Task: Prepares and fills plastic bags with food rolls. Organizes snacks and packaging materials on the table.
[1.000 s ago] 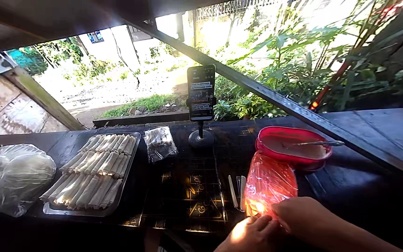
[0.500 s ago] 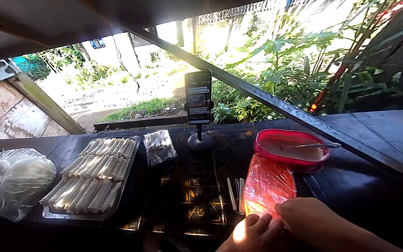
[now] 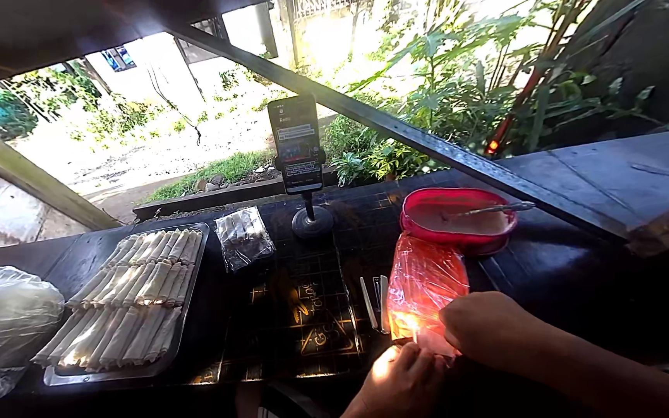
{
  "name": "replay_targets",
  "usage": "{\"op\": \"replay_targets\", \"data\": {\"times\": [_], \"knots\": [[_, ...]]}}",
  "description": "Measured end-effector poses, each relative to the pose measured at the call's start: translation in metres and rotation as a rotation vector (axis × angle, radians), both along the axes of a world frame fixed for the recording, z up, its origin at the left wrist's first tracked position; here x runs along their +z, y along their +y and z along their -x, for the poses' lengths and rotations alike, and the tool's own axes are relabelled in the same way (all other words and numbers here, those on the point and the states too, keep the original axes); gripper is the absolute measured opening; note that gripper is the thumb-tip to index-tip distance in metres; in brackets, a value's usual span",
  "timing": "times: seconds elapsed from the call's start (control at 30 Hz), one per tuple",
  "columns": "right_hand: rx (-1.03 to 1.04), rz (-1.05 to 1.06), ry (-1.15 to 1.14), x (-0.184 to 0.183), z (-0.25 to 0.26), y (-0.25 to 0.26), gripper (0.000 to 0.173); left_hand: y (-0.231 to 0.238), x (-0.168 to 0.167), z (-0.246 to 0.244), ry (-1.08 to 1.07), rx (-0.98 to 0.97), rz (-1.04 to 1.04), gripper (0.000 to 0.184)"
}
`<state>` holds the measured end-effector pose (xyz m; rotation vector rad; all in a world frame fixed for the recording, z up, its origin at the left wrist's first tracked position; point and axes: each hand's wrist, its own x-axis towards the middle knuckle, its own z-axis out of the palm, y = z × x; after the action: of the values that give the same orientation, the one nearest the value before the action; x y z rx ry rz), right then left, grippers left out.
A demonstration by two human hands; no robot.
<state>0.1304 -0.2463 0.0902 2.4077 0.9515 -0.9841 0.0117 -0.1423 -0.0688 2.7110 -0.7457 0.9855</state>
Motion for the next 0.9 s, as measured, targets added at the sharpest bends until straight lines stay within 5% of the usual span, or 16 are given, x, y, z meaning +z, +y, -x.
{"op": "replay_targets", "data": {"times": [0.23, 0.53, 0.7, 0.9], "knots": [[0.036, -0.004, 0.002, -0.008, 0.001, 0.001, 0.033, -0.004, -0.005, -0.028, 0.039, 0.066, -0.079, 0.016], [0.04, -0.131, 0.013, -0.021, 0.002, -0.003, 0.027, 0.0, 0.005, -0.029, 0.153, 0.091, 0.19, 0.002], [0.032, -0.314, 0.028, -0.043, 0.008, -0.006, 0.054, 0.0, 0.024, -0.029, 0.458, 0.098, 0.609, 0.009], [0.025, -0.347, -0.112, -0.065, 0.007, -0.005, 0.043, 0.01, 0.022, -0.023, 0.506, 0.064, 0.695, 0.01]]}}
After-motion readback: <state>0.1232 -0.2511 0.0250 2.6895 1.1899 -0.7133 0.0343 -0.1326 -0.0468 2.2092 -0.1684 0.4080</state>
